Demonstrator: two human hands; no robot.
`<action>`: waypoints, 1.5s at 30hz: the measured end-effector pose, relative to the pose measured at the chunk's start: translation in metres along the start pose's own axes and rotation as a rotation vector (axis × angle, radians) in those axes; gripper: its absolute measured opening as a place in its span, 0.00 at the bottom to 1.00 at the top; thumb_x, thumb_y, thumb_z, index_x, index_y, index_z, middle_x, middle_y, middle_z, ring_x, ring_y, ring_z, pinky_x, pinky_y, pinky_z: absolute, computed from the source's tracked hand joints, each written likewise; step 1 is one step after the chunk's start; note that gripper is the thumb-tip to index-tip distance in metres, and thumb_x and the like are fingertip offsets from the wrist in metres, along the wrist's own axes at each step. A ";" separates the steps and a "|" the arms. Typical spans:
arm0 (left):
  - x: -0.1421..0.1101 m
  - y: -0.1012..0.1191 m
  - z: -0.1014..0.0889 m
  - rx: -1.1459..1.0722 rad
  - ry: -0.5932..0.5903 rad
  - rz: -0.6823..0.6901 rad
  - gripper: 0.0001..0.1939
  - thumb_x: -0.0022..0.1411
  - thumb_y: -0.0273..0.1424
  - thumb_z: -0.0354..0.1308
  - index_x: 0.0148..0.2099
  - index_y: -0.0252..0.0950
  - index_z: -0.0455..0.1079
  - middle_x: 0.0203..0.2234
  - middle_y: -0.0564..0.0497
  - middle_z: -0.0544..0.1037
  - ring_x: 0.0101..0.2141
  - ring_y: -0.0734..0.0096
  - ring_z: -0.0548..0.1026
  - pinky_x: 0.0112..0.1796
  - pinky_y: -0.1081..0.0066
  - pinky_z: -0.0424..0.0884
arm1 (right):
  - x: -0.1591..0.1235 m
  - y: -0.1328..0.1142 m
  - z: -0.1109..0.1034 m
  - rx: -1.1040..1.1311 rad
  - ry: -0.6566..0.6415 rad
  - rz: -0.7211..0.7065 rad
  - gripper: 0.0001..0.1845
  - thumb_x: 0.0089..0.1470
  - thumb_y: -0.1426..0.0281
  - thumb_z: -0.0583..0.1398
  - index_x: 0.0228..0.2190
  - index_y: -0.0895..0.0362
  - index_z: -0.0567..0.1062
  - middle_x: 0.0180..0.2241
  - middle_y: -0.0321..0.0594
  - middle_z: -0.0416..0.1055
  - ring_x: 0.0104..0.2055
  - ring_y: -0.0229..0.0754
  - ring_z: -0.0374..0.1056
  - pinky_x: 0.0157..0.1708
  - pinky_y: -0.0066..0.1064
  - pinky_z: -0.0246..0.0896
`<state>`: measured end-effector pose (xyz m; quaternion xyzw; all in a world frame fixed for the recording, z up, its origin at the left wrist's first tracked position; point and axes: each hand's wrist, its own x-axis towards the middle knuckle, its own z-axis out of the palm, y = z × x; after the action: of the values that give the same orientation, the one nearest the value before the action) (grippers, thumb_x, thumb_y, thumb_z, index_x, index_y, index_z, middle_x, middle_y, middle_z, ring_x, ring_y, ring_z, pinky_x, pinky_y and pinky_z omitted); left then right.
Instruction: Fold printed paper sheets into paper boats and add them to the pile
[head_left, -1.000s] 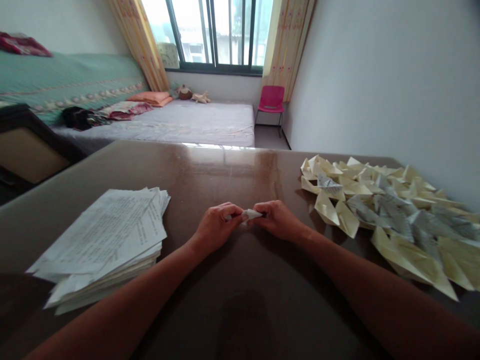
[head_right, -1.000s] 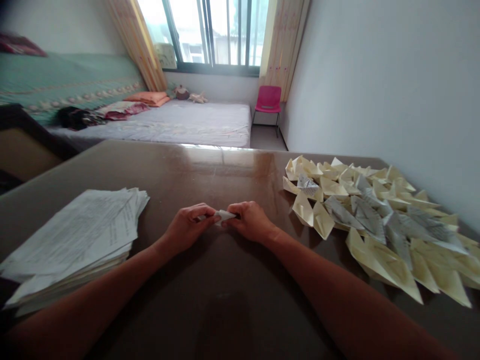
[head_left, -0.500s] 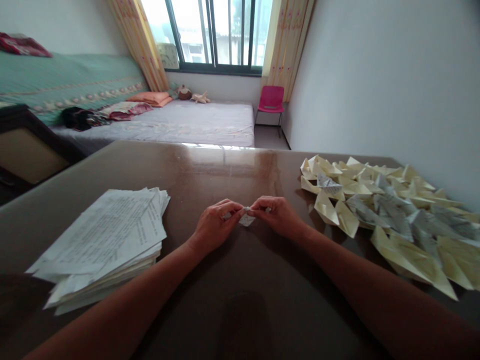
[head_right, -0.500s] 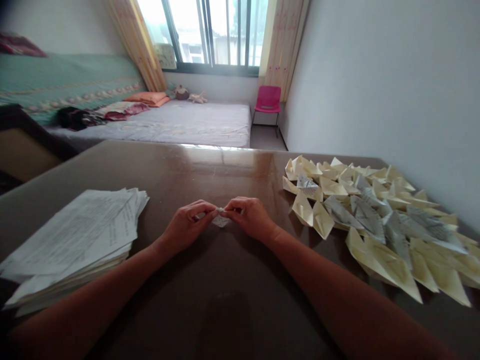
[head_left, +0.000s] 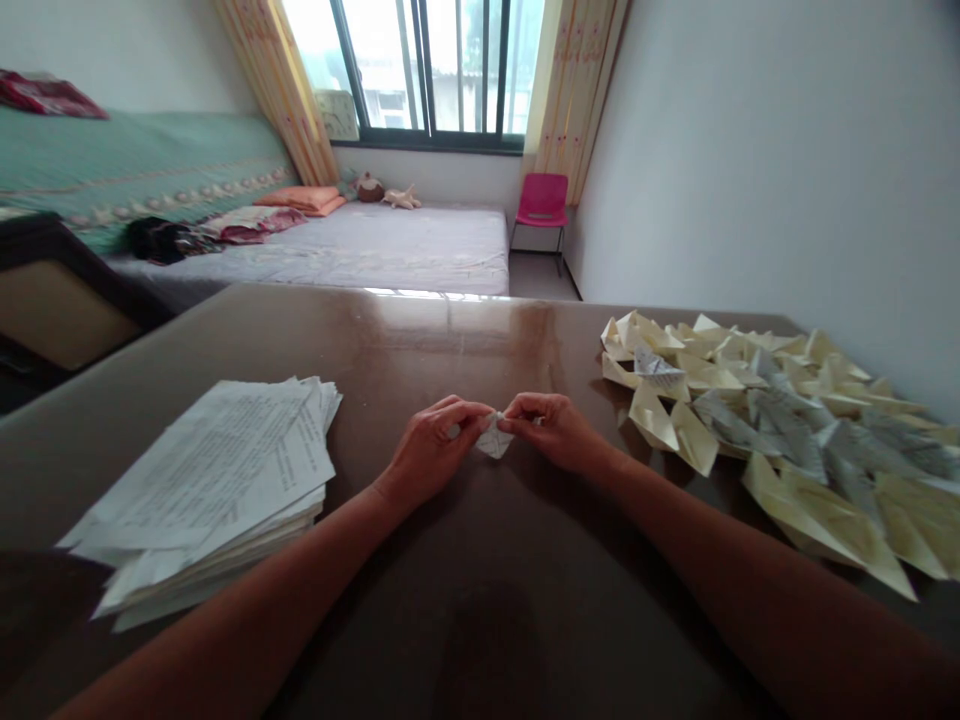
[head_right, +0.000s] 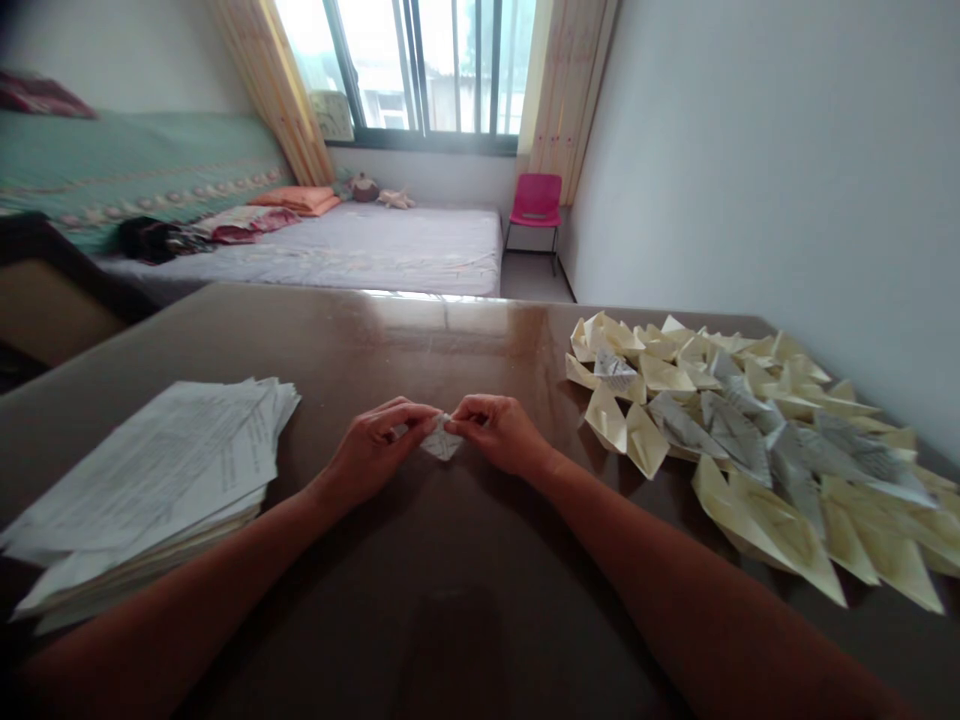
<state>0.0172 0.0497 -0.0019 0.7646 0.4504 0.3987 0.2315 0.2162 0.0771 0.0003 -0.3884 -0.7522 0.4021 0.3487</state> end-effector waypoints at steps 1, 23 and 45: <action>0.000 0.000 0.000 -0.008 -0.003 -0.008 0.08 0.63 0.34 0.56 0.39 0.38 0.74 0.30 0.53 0.75 0.31 0.76 0.72 0.32 0.78 0.66 | 0.000 0.000 0.000 0.006 0.003 -0.004 0.16 0.51 0.58 0.62 0.26 0.59 0.75 0.23 0.34 0.69 0.26 0.34 0.60 0.27 0.25 0.54; 0.006 -0.003 -0.005 -0.062 0.169 -0.213 0.11 0.60 0.38 0.57 0.33 0.35 0.71 0.25 0.53 0.76 0.27 0.74 0.71 0.30 0.75 0.67 | 0.002 0.001 0.002 0.293 0.147 0.120 0.17 0.47 0.56 0.64 0.24 0.58 0.72 0.20 0.32 0.66 0.22 0.32 0.56 0.22 0.25 0.50; 0.007 -0.006 -0.001 -0.352 0.318 -0.303 0.14 0.62 0.42 0.54 0.37 0.35 0.65 0.28 0.52 0.74 0.32 0.71 0.76 0.27 0.75 0.75 | 0.007 0.009 0.002 0.610 0.425 0.204 0.17 0.47 0.56 0.63 0.32 0.53 0.67 0.30 0.34 0.67 0.31 0.35 0.66 0.24 0.23 0.58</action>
<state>0.0153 0.0589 -0.0034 0.5645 0.5141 0.5464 0.3442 0.2141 0.0861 -0.0071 -0.4143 -0.4665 0.5505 0.5547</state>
